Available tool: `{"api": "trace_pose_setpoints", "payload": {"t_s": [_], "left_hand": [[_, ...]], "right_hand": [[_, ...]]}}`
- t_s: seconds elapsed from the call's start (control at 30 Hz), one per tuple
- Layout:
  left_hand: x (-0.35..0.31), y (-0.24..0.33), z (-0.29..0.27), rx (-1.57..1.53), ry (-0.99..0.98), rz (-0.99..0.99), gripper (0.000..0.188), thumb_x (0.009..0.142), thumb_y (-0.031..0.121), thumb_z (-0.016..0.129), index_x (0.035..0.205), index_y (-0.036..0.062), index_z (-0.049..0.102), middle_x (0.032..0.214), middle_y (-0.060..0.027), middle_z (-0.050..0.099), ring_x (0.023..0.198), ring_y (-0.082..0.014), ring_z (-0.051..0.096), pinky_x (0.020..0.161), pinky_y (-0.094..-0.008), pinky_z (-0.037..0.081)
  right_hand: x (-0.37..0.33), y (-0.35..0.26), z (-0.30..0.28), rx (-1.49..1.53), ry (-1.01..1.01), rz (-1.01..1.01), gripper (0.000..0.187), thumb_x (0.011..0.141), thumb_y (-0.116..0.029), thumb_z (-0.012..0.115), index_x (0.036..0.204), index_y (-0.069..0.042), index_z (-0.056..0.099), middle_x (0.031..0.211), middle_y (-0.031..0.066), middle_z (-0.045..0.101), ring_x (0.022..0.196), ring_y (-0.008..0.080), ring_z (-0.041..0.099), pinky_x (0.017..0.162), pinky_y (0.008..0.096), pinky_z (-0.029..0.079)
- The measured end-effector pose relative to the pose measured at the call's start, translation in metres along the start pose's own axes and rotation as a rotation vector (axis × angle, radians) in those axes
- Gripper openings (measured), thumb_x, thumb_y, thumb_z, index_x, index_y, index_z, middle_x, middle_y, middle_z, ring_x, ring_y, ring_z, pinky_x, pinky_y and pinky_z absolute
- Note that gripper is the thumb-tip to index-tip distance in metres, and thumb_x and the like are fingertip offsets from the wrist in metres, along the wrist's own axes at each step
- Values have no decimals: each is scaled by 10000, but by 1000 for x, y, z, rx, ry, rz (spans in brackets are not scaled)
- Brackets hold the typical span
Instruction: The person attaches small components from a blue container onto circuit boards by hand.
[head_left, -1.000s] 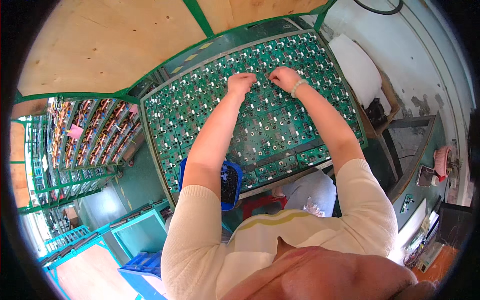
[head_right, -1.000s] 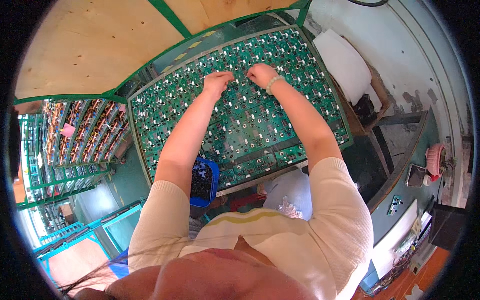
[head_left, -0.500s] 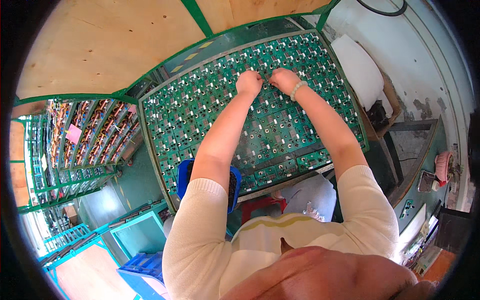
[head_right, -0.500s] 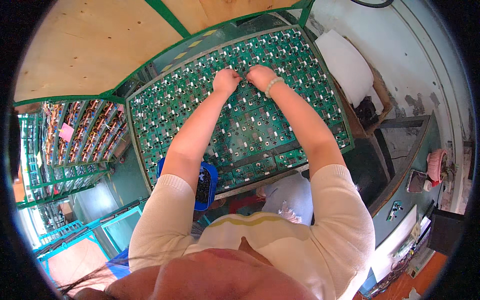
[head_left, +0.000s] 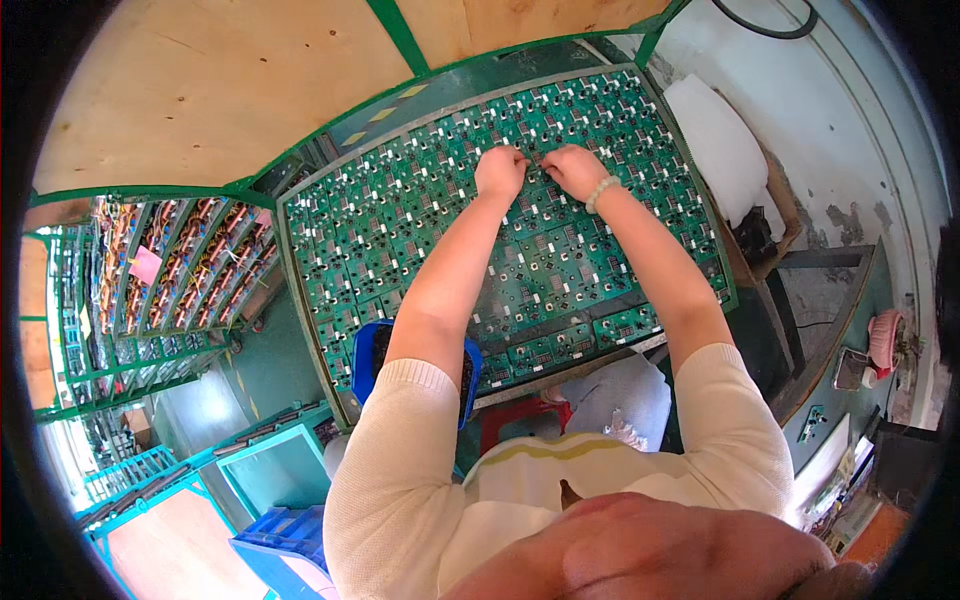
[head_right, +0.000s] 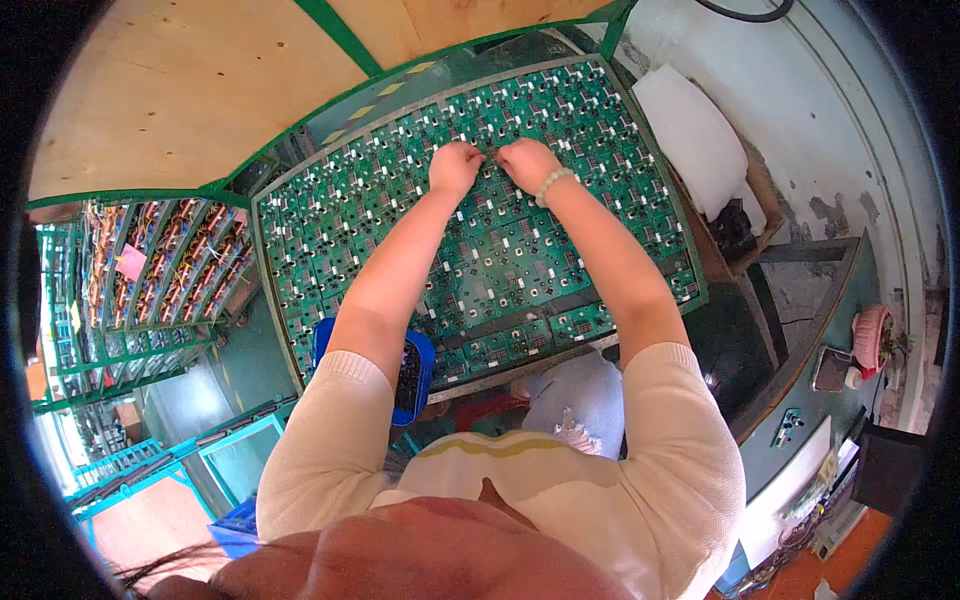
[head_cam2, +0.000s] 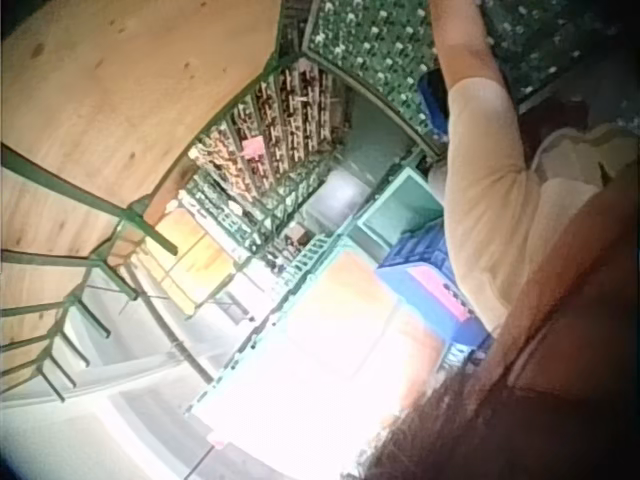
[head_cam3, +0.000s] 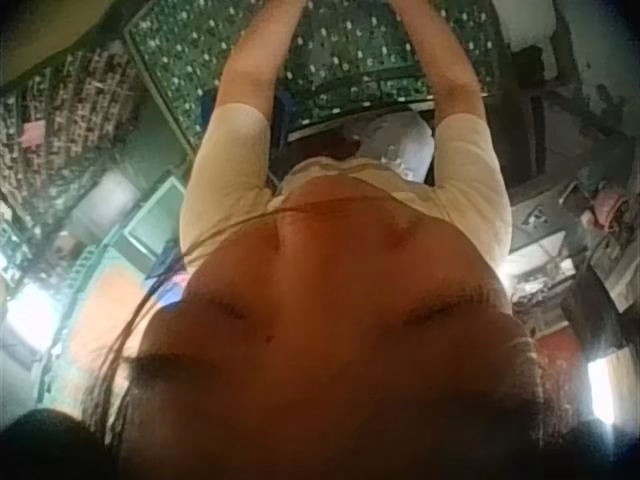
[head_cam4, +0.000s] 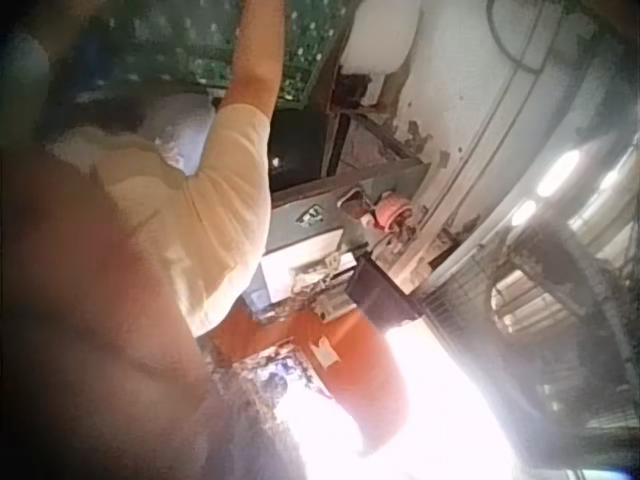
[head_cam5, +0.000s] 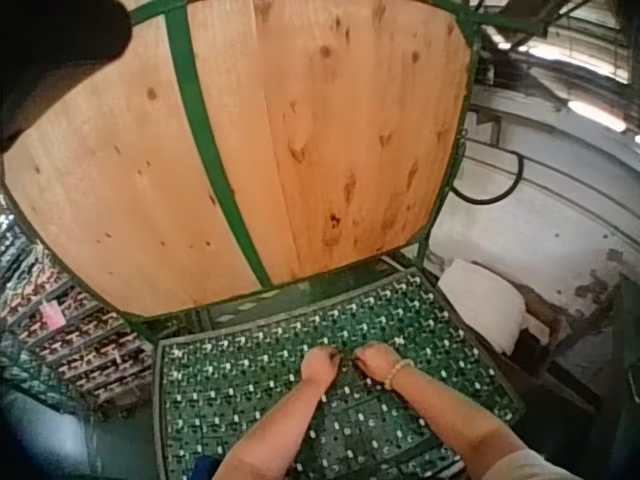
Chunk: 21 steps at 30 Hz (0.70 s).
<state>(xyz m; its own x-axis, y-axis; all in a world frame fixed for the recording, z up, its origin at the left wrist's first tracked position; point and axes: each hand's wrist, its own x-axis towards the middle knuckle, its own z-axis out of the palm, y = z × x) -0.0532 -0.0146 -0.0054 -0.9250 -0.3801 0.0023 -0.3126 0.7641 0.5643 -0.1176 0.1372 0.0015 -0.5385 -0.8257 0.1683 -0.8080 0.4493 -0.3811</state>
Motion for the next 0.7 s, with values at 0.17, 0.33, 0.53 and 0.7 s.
{"api": "trace_pose_setpoints", "payload": {"t_s": [0.17, 0.33, 0.53, 0.7], "left_hand": [[0, 5, -1, 69, 20, 27, 136, 695, 233, 637, 780, 133, 671, 781, -82, 629, 754, -270, 598, 663, -378, 481], [1, 10, -8, 225, -128, 19, 175, 687, 270, 647, 776, 120, 661, 819, -101, 623, 797, -281, 592, 686, -396, 481], [-16, -32, -17, -489, -15, -351, 250, 786, 194, 480, 846, -20, 595, 796, -177, 616, 682, -301, 601, 585, -393, 477], [-124, 8, -93, -1195, -507, -412, 246, 835, 53, 460, 1069, 9, 520, 704, -25, 517, 459, -58, 367, 381, -198, 273]], "right_hand": [[1, 0, 3, -36, 7, 17, 118, 724, -121, 567, 805, -91, 647, 803, 104, 606, 831, 285, 558, 751, 388, 457], [3, -6, 5, -98, -79, 117, 147, 724, -107, 552, 831, -102, 653, 838, 108, 597, 880, 280, 543, 772, 382, 450], [-19, -55, -15, -84, 302, -8, 223, 704, -31, 558, 918, -56, 617, 906, 129, 568, 817, 297, 545, 740, 380, 452], [-64, -146, -52, 724, 216, 113, 209, 757, -122, 617, 955, -55, 613, 896, 83, 559, 813, 176, 554, 688, 277, 451]]}}
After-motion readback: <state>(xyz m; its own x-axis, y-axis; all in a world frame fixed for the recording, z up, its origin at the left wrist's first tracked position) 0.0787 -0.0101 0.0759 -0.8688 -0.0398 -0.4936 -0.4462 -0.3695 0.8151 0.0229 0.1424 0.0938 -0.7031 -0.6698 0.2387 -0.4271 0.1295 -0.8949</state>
